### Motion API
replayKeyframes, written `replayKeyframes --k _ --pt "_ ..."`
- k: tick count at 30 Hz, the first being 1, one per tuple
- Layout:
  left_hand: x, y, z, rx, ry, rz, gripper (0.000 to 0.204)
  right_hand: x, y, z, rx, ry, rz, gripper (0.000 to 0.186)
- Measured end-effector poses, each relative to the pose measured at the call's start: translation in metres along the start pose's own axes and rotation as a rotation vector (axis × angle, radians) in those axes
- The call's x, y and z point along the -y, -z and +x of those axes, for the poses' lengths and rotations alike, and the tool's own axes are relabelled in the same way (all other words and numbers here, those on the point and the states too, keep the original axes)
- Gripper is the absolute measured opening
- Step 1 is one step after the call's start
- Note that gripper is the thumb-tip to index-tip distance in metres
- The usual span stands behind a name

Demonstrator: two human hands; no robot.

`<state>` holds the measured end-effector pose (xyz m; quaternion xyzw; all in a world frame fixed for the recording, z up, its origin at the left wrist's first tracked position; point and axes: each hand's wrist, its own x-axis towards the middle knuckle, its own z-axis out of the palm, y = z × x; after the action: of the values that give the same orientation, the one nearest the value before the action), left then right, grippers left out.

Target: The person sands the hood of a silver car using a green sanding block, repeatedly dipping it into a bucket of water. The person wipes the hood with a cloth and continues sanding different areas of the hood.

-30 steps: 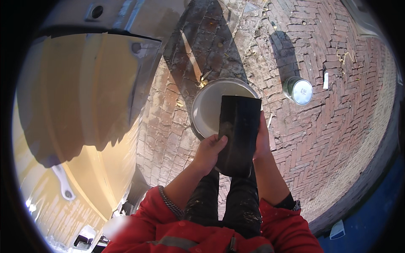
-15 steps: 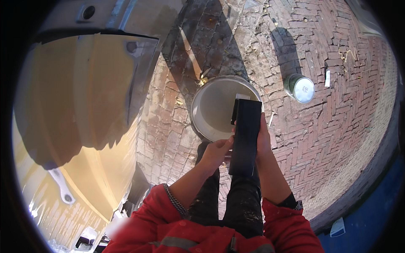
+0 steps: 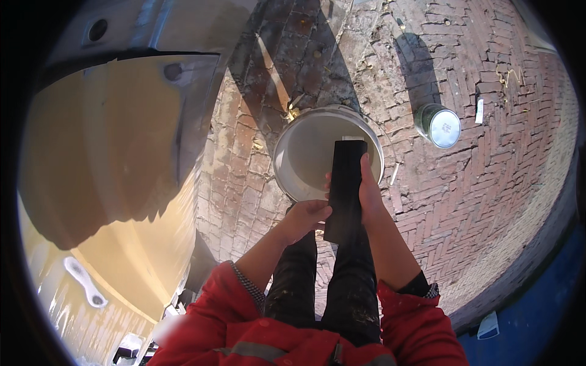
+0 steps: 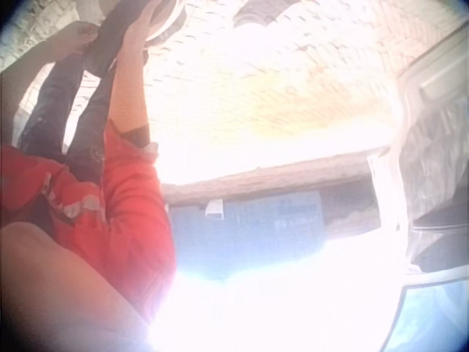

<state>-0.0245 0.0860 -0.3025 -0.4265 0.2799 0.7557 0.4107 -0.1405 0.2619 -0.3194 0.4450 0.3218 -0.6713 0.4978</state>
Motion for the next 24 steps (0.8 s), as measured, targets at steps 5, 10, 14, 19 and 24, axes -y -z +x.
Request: replayKeyframes --k 5,10,14,19,24 --pt "-0.028 0.070 0.118 -0.518 -0.506 0.697 0.044 -0.004 0.013 0.034 -0.328 0.215 -0.132 0.071" --pt "-0.039 0.118 0.232 -0.553 0.006 1.904 0.033 -0.034 0.032 0.041 -0.416 0.258 -0.526 0.072" --pt "-0.035 0.118 0.269 -0.163 0.044 2.146 0.032 -0.040 0.036 0.038 -0.385 0.306 -0.408 0.064" --pt "-0.018 0.124 0.282 -0.332 0.041 2.046 0.031 -0.029 0.032 0.042 -0.450 0.300 -0.412 0.062" --pt "-0.003 0.136 0.299 -0.514 0.043 1.935 0.031 -0.032 0.040 0.048 -0.467 0.430 -0.447 0.061"
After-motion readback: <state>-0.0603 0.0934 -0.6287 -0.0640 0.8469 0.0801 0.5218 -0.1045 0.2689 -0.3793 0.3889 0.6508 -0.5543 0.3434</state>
